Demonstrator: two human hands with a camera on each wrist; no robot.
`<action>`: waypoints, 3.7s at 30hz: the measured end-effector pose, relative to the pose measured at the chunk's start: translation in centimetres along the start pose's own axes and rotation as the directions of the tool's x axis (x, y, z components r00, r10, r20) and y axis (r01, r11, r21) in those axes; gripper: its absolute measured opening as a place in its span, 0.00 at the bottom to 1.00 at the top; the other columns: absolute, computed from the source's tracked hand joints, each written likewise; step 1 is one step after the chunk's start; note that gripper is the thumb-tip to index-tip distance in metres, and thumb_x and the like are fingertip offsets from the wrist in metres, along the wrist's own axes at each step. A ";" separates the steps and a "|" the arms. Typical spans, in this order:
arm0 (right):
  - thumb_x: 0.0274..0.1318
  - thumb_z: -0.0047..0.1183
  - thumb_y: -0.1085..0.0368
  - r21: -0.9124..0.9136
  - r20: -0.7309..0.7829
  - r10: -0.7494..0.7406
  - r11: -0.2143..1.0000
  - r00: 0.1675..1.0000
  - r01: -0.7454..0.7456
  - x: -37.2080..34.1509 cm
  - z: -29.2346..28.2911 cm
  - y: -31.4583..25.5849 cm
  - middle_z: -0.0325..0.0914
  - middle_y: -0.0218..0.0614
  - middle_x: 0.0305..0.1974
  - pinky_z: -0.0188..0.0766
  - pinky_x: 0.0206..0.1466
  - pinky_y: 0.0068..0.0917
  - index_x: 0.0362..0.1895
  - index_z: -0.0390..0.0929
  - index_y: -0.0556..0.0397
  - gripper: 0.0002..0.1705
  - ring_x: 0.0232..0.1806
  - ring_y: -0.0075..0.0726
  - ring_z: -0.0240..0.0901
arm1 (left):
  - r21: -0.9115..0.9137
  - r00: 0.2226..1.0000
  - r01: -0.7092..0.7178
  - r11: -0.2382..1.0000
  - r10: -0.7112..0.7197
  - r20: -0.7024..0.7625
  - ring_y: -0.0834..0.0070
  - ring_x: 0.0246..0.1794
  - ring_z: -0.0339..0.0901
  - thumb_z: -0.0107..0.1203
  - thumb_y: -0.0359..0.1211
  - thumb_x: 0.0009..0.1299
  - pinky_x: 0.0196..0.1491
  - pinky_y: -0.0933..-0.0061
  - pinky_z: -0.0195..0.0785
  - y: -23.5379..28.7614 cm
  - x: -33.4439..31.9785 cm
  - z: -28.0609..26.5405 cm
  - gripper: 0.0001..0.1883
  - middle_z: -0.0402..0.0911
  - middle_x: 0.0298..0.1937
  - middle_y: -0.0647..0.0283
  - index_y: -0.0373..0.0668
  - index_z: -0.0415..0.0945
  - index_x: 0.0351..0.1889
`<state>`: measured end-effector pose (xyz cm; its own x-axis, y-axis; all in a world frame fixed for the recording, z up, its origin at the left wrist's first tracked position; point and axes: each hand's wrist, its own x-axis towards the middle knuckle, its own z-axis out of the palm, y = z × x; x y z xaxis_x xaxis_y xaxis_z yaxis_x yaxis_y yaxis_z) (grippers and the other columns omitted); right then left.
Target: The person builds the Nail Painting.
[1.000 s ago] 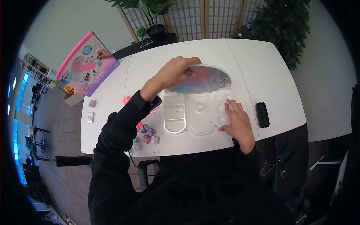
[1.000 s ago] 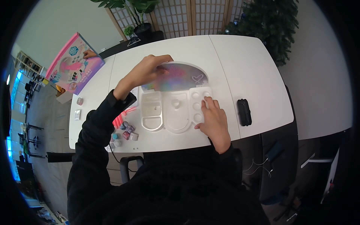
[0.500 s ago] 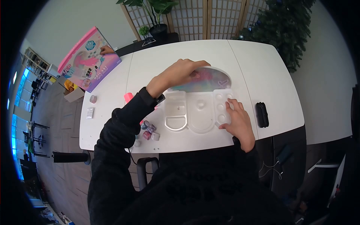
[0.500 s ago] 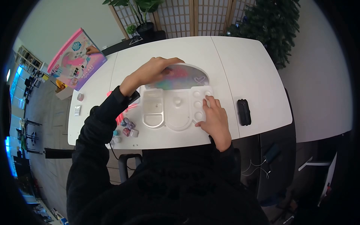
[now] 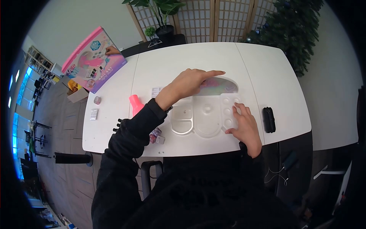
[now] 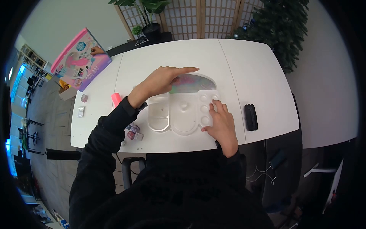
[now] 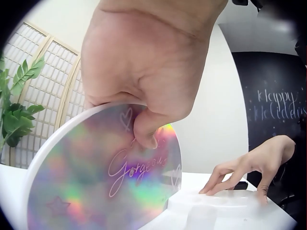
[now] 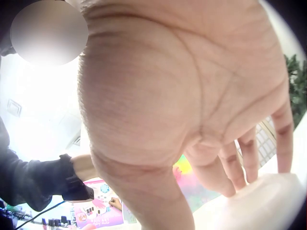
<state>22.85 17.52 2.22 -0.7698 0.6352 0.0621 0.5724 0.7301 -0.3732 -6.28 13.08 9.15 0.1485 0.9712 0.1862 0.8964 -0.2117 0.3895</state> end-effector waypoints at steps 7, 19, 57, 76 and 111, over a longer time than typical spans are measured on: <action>0.30 0.86 0.60 -0.021 0.004 -0.002 1.000 1.000 0.002 0.1 -0.1 0.0 0.70 0.43 0.74 0.77 0.68 0.44 0.68 0.78 0.68 0.56 0.71 0.54 0.70 | 0.087 0.998 0.025 0.996 -0.031 0.058 0.54 0.41 0.88 0.59 0.20 0.69 0.45 0.54 0.80 0.9 -0.2 -0.3 0.46 0.90 0.44 0.54 0.68 0.64 0.85; 0.32 0.85 0.61 -0.010 0.021 -0.023 1.000 1.000 0.023 0.5 0.0 0.1 0.68 0.43 0.76 0.73 0.74 0.42 0.69 0.77 0.68 0.56 0.75 0.54 0.67 | 0.422 0.967 0.114 0.899 -0.004 -0.253 0.46 0.53 0.85 0.70 0.30 0.71 0.58 0.51 0.79 1.9 -3.6 1.4 0.49 0.78 0.66 0.48 0.63 0.56 0.88; 0.49 0.80 0.62 0.124 -0.074 -0.056 0.990 0.996 0.065 2.2 -0.8 0.5 0.75 0.52 0.67 0.72 0.72 0.46 0.68 0.80 0.63 0.42 0.71 0.61 0.69 | 0.060 0.501 0.857 0.513 -0.798 -0.334 0.33 0.60 0.72 0.73 0.30 0.59 0.56 0.41 0.79 -6.9 -20.7 2.3 0.37 0.68 0.59 0.38 0.49 0.75 0.69; 0.54 0.76 0.65 0.213 -0.137 -0.224 0.945 0.965 0.249 1.1 -0.2 -0.9 0.74 0.50 0.69 0.72 0.71 0.47 0.65 0.81 0.63 0.35 0.72 0.59 0.69 | -0.356 0.923 0.227 0.906 -0.316 -0.217 0.39 0.59 0.69 0.72 0.31 0.60 0.58 0.50 0.75 4.2 -7.0 9.0 0.34 0.70 0.52 0.39 0.48 0.73 0.66; 0.55 0.72 0.71 0.256 0.006 -0.244 0.938 0.970 0.234 1.5 -0.5 -3.2 0.85 0.47 0.61 0.81 0.57 0.46 0.66 0.83 0.54 0.32 0.52 0.62 0.84 | -0.225 0.895 0.440 0.869 -0.444 0.037 0.35 0.65 0.65 0.68 0.45 0.66 0.63 0.40 0.63 4.3 -4.9 11.0 0.32 0.66 0.62 0.36 0.54 0.73 0.68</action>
<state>20.00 16.25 3.95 -0.8877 0.4366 0.1459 0.2842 0.7692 -0.5724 1.44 8.62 0.00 -0.2497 0.9675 -0.0397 0.7506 0.2193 0.6233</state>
